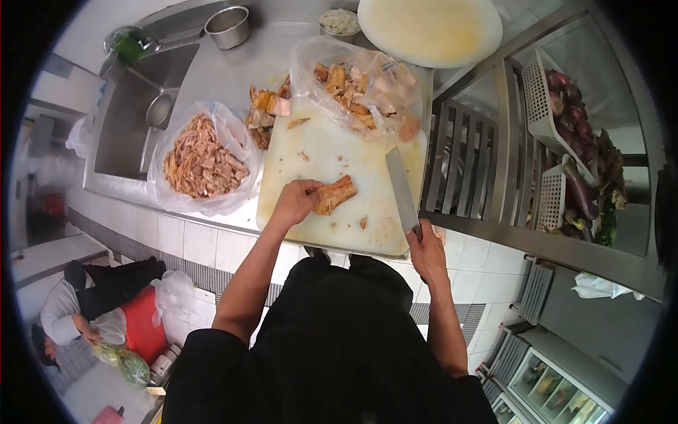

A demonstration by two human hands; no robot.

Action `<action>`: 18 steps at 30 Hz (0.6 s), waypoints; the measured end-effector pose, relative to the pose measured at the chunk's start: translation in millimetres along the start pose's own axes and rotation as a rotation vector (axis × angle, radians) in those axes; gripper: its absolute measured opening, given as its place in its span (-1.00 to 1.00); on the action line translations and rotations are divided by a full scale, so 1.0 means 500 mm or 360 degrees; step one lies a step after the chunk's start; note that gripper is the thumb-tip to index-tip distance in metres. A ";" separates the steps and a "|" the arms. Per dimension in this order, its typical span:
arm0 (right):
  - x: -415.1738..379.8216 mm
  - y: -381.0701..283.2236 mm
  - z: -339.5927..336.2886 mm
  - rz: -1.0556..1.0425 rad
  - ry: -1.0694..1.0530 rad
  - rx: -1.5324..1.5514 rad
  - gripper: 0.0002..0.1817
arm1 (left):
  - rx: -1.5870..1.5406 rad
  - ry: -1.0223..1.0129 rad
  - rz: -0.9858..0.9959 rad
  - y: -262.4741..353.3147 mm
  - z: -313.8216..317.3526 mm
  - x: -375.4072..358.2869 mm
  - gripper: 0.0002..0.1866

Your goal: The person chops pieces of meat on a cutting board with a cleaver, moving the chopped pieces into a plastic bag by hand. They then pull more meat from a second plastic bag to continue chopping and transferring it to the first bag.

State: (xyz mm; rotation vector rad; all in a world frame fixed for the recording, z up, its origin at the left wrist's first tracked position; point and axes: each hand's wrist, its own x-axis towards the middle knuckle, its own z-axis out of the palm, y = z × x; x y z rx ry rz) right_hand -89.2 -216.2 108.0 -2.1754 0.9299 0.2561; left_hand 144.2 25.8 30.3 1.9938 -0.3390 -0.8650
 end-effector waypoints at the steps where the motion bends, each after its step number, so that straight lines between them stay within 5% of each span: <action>1: -0.011 -0.013 0.005 -0.0037 0.0064 0.0034 -0.57 | 0.0066 0.0012 0.0040 -0.005 0.000 -0.001 -0.65; 6: -0.042 -0.023 0.034 -0.0085 0.0094 0.0098 -0.53 | -0.0094 -0.0028 0.0184 -0.006 0.014 0.011 -0.66; 9: -0.041 -0.006 0.039 -0.0095 0.0045 0.0050 -0.52 | -0.0067 -0.0336 0.0151 0.021 0.045 0.005 -0.61; 11: -0.035 0.017 0.045 -0.0172 0.0055 -0.0039 -0.54 | 0.0817 0.0394 0.0653 0.043 0.081 -0.027 -0.52; 15: -0.011 0.036 0.045 -0.0196 0.0053 -0.0266 -0.59 | 0.0929 0.0245 0.0437 0.050 0.107 -0.062 -0.43; 18: 0.005 0.037 0.035 -0.0314 0.0118 -0.0253 -0.62 | 0.0836 0.0237 0.0698 0.021 0.164 -0.059 -0.41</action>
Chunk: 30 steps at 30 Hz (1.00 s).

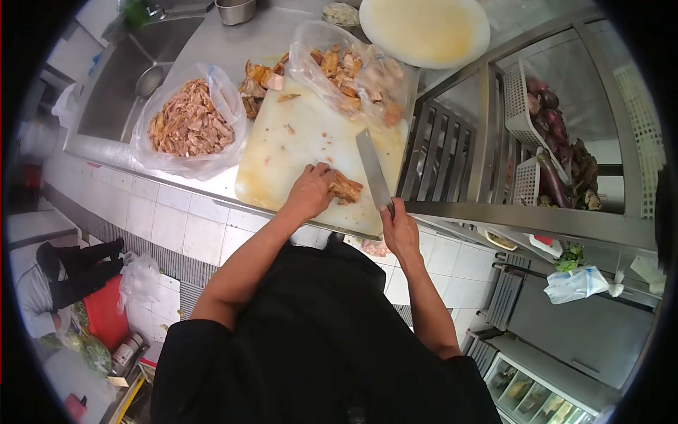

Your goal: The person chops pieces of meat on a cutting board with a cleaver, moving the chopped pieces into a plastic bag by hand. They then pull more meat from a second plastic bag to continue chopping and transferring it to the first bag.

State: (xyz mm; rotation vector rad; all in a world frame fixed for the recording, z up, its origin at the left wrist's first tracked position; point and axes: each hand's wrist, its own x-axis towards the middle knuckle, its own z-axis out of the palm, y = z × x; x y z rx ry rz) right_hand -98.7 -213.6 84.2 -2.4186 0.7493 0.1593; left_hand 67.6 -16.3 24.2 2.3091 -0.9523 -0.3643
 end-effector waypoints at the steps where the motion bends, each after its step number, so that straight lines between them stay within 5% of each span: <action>1: 0.002 -0.010 -0.007 -0.0077 0.0058 0.0006 -0.62 | -0.0035 0.0022 0.0063 0.012 0.013 -0.004 -0.42; 11: -0.013 -0.064 -0.080 -0.0466 0.0457 0.0418 -0.64 | -0.0186 0.0428 0.0078 0.055 0.076 -0.067 -0.58; 14: 0.016 -0.027 -0.042 -0.0258 -0.0049 -0.0082 -0.64 | -0.0184 0.0524 0.0122 0.052 0.088 -0.071 -0.59; 19: 0.022 -0.037 -0.072 -0.0350 -0.0242 -0.0312 -0.64 | -0.0148 0.0533 0.0145 0.049 0.089 -0.074 -0.59; 22: 0.002 -0.050 -0.089 -0.0475 0.0270 0.0153 -0.64 | -0.0142 0.0547 0.0167 0.048 0.089 -0.071 -0.59; 25: 0.011 -0.034 -0.064 -0.0577 0.0364 0.0238 -0.66 | -0.0137 0.0561 0.0180 0.047 0.091 -0.072 -0.59; 30: 0.057 -0.024 -0.054 -0.0419 -0.0237 -0.0460 -0.62 | -0.0147 0.0564 0.0184 0.042 0.093 -0.068 -0.59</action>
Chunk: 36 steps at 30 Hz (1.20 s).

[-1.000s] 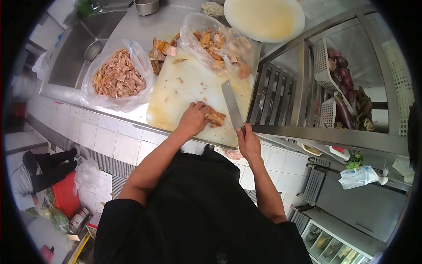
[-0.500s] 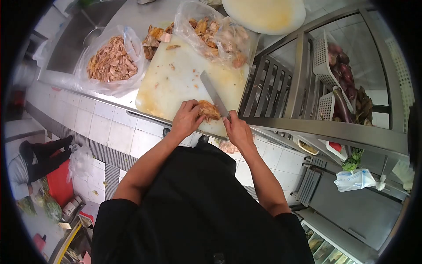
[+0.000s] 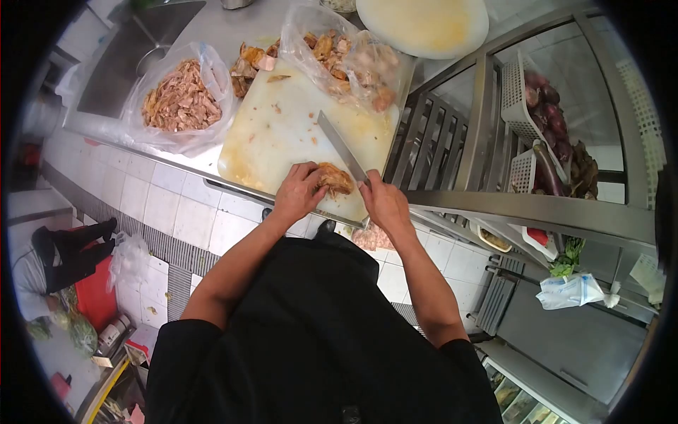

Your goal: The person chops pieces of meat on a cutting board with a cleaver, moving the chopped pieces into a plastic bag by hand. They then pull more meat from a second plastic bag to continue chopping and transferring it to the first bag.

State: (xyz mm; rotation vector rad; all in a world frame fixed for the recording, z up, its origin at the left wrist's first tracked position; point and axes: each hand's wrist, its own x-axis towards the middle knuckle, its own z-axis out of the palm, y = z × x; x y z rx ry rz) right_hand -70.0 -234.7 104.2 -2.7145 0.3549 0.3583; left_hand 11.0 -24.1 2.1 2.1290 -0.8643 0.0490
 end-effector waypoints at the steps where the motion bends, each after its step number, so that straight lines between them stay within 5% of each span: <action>1: -0.008 -0.018 -0.024 -0.0002 0.0001 0.0001 -0.62 | 0.0006 0.0005 0.0002 0.000 0.001 -0.004 -0.59; 4: -0.019 -0.041 -0.061 -0.0111 0.0558 0.0455 -0.63 | 0.0002 0.0008 0.0004 -0.002 0.003 -0.004 -0.59; 7: -0.017 -0.048 -0.059 -0.0088 0.0679 0.0574 -0.64 | 0.0002 -0.0001 -0.0001 0.001 0.001 -0.007 -0.58; 8: -0.009 -0.033 -0.033 -0.0090 0.0680 0.0574 -0.64 | 0.0010 -0.0002 -0.0002 0.002 -0.001 -0.005 -0.57; 10: 0.008 0.002 0.028 0.0029 0.0107 0.0072 -0.66 | 0.0004 0.0003 -0.0008 0.000 0.002 -0.005 -0.58; 15: -0.010 -0.028 -0.031 -0.0083 0.0226 0.0141 -0.67 | 0.0011 0.0043 0.0007 0.004 -0.001 -0.007 -0.59; 19: -0.037 -0.058 -0.059 -0.0126 0.0654 0.0533 -0.72 | 0.0035 0.0064 -0.0037 0.002 0.000 -0.010 -0.61; 21: -0.029 -0.037 -0.019 -0.0106 0.0566 0.0461 -0.70 | 0.0046 0.0031 -0.0012 -0.004 0.000 -0.007 -0.61; 23: -0.001 0.017 0.058 -0.0072 0.0053 0.0081 -0.69 | 0.0026 0.0039 -0.0017 -0.005 0.007 -0.008 -0.62; 26: 0.001 -0.013 0.013 -0.0073 0.0054 0.0049 -0.69 | 0.0029 0.0048 -0.0030 -0.009 0.009 -0.010 -0.63; 33: -0.022 -0.054 -0.040 -0.0157 0.0705 0.0569 -0.67 | 0.0028 0.0023 -0.0040 -0.002 0.001 -0.005 -0.64; 36: -0.001 -0.019 0.035 -0.0097 0.0092 -0.0001 -0.69 | 0.0031 0.0031 -0.0045 -0.002 0.005 -0.008 -0.64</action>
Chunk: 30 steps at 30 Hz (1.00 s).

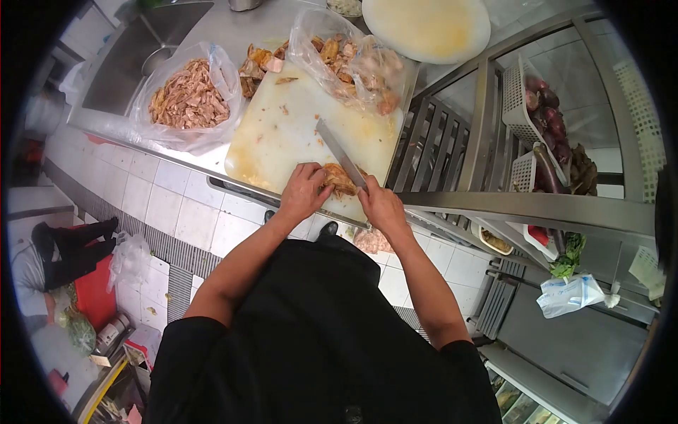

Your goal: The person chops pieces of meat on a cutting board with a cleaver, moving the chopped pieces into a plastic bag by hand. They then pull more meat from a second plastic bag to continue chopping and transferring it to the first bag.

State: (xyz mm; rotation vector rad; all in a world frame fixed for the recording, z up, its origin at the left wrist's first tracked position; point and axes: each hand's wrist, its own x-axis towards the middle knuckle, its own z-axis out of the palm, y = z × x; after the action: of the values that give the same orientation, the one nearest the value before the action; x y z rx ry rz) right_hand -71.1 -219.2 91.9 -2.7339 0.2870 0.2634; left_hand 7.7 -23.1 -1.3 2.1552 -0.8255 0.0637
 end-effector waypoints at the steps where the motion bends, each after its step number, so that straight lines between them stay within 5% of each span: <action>1: 0.002 0.000 -0.009 -0.0002 0.0003 0.0000 -0.69 | 0.0008 0.0005 0.0008 0.000 0.002 -0.001 -0.64; 5: 0.003 -0.030 -0.084 0.0021 0.0136 0.0113 -0.68 | 0.0017 0.0026 0.0034 -0.002 0.001 0.002 -0.66; 7: -0.012 -0.053 -0.116 0.0026 0.0510 0.0527 -0.69 | 0.0014 0.0025 0.0029 0.000 0.001 0.003 -0.66; 11: -0.038 -0.019 -0.040 0.0042 0.0487 0.0401 -0.69 | 0.0054 0.0032 0.0012 0.001 0.003 0.003 -0.66; 14: -0.026 0.010 0.009 0.0073 0.0114 0.0118 -0.70 | 0.0051 0.0028 0.0002 0.002 0.002 0.003 -0.66; 17: -0.015 -0.021 -0.038 0.0063 0.0063 -0.0019 -0.69 | 0.0066 0.0013 0.0011 0.001 0.001 0.003 -0.66; 20: -0.028 -0.057 -0.091 -0.0047 0.0593 0.0530 -0.64 | 0.0044 0.0040 0.0023 0.003 0.001 0.003 -0.66; 23: -0.036 -0.042 -0.052 -0.0022 0.0657 0.0493 -0.68 | 0.0044 0.0035 0.0005 0.005 -0.001 0.004 -0.66; 27: -0.008 0.000 0.008 0.0097 -0.0059 -0.0001 -0.64 | 0.0039 0.0030 0.0013 0.001 -0.002 0.007 -0.63; 30: -0.010 -0.025 -0.042 0.0056 0.0132 0.0103 -0.65 | 0.0054 0.0059 0.0056 -0.002 0.004 0.003 -0.66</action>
State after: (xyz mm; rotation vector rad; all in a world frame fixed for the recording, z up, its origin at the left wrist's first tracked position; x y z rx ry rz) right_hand -70.1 -215.2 116.5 -2.6820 0.3606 0.1477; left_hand 9.2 -24.8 -2.8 2.1646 -0.8468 0.1360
